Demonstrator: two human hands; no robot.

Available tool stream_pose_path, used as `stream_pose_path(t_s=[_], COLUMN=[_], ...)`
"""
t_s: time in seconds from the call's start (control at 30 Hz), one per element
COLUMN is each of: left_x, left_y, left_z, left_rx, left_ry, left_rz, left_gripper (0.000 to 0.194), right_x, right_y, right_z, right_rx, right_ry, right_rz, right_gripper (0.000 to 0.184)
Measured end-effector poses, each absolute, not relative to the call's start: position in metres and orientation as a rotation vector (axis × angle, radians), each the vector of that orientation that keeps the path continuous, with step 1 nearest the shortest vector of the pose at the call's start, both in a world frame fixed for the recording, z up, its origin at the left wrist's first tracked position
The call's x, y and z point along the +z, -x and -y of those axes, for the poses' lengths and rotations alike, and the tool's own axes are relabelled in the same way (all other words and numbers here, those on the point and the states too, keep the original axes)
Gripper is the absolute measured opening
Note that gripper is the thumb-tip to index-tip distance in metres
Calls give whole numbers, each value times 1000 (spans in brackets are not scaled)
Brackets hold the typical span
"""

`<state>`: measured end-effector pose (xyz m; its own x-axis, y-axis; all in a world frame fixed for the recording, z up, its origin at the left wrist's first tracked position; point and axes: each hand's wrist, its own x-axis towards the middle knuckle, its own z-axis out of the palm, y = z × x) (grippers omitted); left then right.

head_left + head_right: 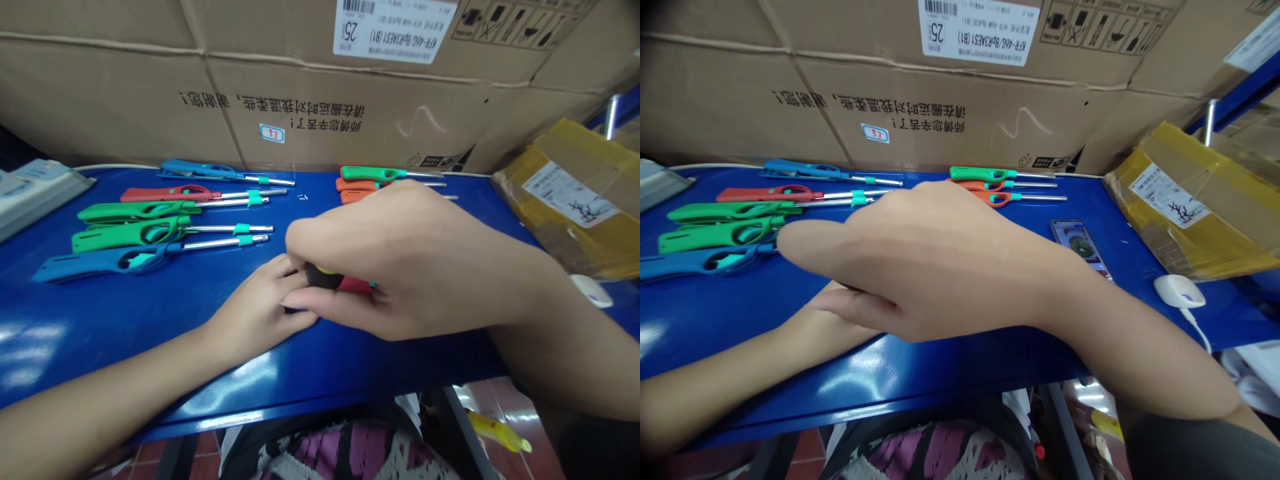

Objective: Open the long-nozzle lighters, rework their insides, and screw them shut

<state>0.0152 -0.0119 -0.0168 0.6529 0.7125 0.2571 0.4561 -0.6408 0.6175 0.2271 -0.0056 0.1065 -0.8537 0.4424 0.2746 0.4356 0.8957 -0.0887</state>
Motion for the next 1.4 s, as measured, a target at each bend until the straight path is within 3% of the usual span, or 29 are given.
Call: stream_pose_path(t_s=[0.2, 0.47, 0.6, 0.67, 0.77, 0.9, 0.93, 1.0, 1.07, 1.2, 1.4], left_x=[-16, -23, -23, -21, -18, -16, -16, -15, -15, -12, 13], left_y=[-15, -13, -9, -8, -6, -1, 0, 2, 4, 6, 22], left_z=[11, 13, 11, 9, 6, 0, -2, -4, -6, -8, -14], left_rx=[569, 655, 681, 687, 687, 673, 674, 677, 674, 629, 469], left_ry=[-2359, -2386, -2411, -2417, -2440, -2514, -2526, -2542, -2550, -2560, -2735], left_rz=[-952, -971, -959, -947, -959, -993, -1004, -1025, -1047, -1082, -1205], left_gripper=[25, 22, 32, 34, 35, 37, 37, 36, 36, 38, 43], right_x=[92, 82, 98, 106, 113, 106, 101, 91, 81, 66, 70], right_y=[-217, -208, -218, -227, -242, -254, -255, -251, -245, -234, -239], right_z=[5, 8, 1, -7, -21, -34, -35, -35, -34, -32, -40], right_rx=[-62, 148, 195, 385, 541, 584, 576, 488, 427, 305, 119], right_ry=[646, 802, 932, 932, 994, 1292, 1331, 1372, 1411, 1344, 1446], right_rz=[2652, 2402, 2006, 1915, 2084, 2761, 2864, 2995, 3036, 3104, 3074], right_gripper=[27, 39, 33, 29, 21, 8, 9, 32, 37, 20, 9])
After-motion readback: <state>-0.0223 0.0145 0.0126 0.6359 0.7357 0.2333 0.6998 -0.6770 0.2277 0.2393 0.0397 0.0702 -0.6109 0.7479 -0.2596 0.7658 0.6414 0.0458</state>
